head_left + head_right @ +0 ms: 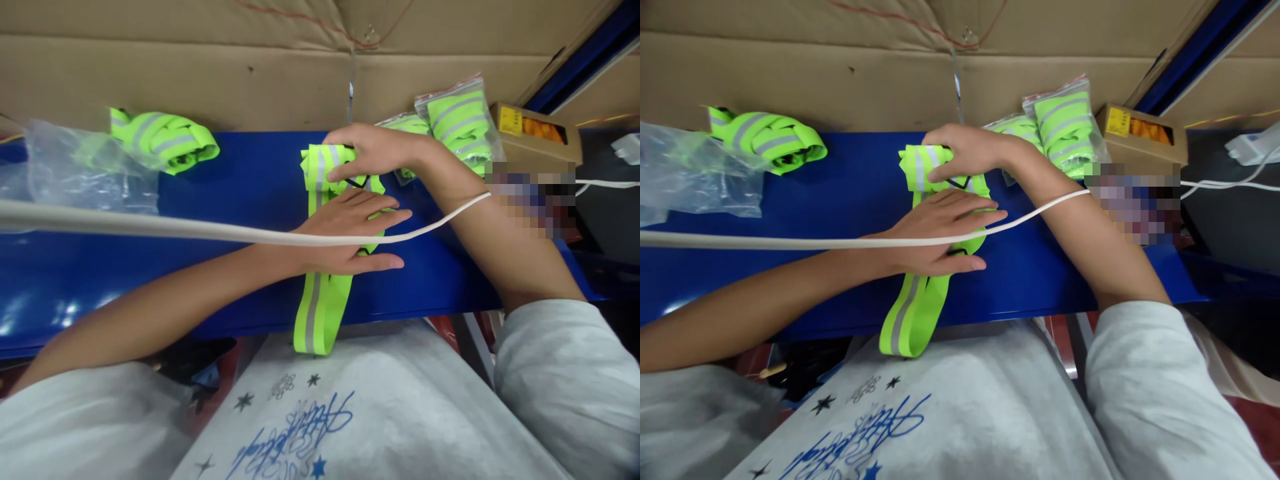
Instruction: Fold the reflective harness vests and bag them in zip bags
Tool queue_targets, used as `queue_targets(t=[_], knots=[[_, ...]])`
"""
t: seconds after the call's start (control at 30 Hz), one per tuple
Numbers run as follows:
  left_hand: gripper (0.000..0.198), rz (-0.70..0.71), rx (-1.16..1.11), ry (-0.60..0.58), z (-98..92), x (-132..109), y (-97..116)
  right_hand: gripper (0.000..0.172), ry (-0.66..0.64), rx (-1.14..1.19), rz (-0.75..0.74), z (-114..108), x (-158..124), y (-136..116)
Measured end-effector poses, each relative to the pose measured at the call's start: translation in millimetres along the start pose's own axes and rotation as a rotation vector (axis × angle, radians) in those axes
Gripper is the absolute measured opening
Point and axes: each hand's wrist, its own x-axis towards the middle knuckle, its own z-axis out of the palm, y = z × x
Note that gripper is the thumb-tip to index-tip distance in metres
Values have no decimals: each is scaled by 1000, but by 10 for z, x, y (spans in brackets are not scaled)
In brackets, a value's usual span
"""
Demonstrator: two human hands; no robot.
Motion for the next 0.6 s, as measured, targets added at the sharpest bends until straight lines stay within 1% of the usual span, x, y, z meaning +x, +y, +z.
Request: queue_targets(t=[0.1,0.2,0.27,0.33,0.4,0.5,0.6], knots=[[84,-26,-5,-98,92,83,-61,21,6,44,20,34,7,4],[85,-76,-19,-171,171,56,-61,21,22,77,1,61,-13,4],[80,-71,-17,-168,157,-24,-11,22,38,47,-31,68,-35,4],[74,-77,-3,-110,111,-136,64,24,61,-8,-57,68,-48,12],[71,-99,11,-56,71,-257,146,24,70,-32,-49,67,-47,30],[74,-88,42,-86,64,-375,251,24,59,0,-6,81,-37,59],[75,-66,109,-96,70,-324,304,26,75,30,3,120,-54,71]])
